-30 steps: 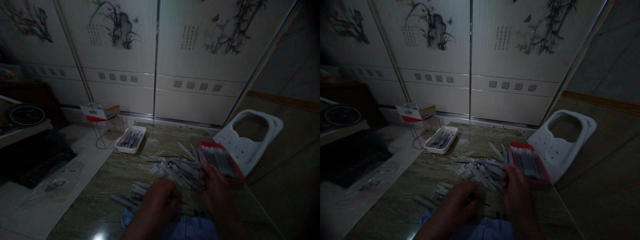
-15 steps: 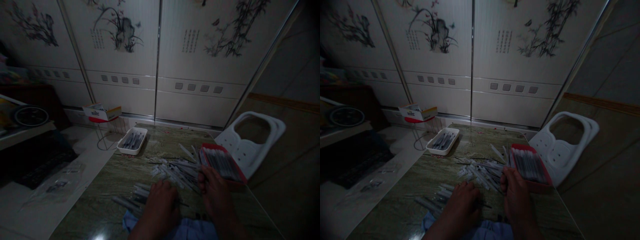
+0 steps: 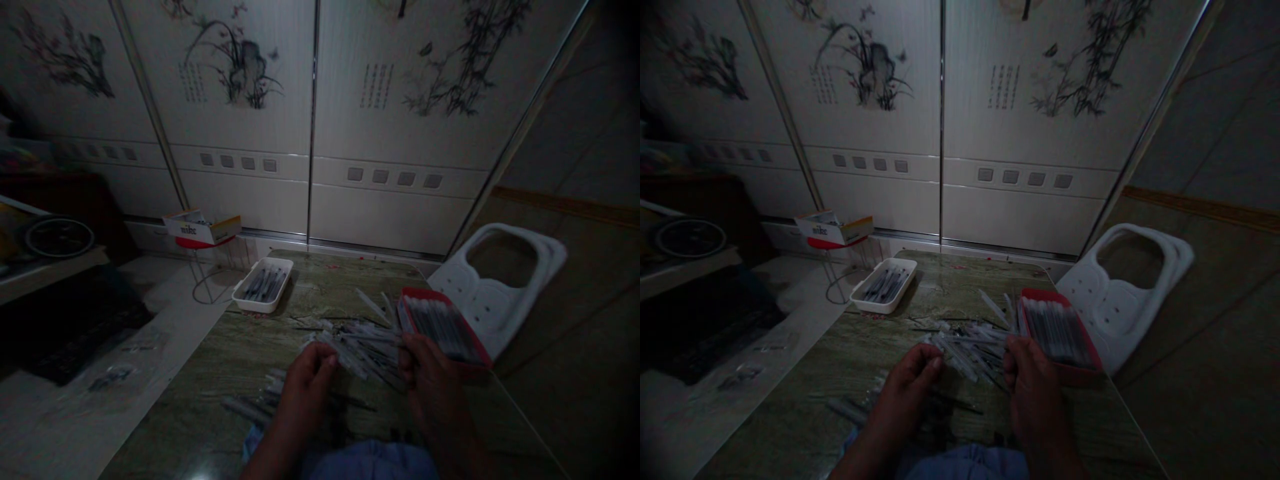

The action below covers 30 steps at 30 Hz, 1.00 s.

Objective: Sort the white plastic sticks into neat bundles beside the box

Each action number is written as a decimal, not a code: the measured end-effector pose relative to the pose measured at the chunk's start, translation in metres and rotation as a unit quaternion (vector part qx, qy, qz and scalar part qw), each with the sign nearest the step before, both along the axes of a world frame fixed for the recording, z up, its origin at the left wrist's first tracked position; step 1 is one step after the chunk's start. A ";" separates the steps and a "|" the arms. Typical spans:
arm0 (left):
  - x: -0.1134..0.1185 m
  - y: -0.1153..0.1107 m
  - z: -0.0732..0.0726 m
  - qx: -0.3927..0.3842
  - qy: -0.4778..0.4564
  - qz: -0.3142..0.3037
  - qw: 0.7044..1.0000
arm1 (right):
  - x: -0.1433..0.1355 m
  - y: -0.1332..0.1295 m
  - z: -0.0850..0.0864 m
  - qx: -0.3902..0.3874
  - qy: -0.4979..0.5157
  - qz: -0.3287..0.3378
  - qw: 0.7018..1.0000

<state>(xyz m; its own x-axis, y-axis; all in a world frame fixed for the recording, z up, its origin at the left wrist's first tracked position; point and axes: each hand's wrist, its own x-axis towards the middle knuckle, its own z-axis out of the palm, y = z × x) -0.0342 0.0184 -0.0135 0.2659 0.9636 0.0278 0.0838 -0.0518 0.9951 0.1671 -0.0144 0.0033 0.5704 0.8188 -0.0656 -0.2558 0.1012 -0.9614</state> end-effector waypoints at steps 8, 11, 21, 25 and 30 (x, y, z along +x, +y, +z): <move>-0.003 0.007 -0.004 -0.156 -0.199 0.025 0.967 | -0.004 -0.004 0.006 -0.031 -0.067 0.024 0.997; -0.002 0.008 -0.005 -0.141 -0.221 0.033 0.964 | -0.003 -0.004 0.004 -0.032 -0.069 0.027 0.997; -0.003 0.007 -0.001 -0.134 -0.200 0.027 0.970 | -0.002 -0.004 0.004 -0.037 -0.073 0.032 0.996; -0.003 0.007 -0.002 -0.130 -0.199 0.025 0.971 | -0.005 -0.004 0.004 -0.041 -0.085 0.033 0.995; -0.004 0.008 -0.003 -0.128 -0.169 0.026 0.977 | -0.004 -0.005 0.004 -0.049 -0.086 0.045 0.994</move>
<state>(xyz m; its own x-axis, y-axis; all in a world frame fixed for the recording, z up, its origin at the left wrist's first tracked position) -0.0385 0.0264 -0.0168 0.2335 0.9626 -0.1378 -0.2566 0.1976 0.9461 0.1627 -0.0198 0.0072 0.5055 0.8610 -0.0556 -0.0913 -0.0107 -0.9958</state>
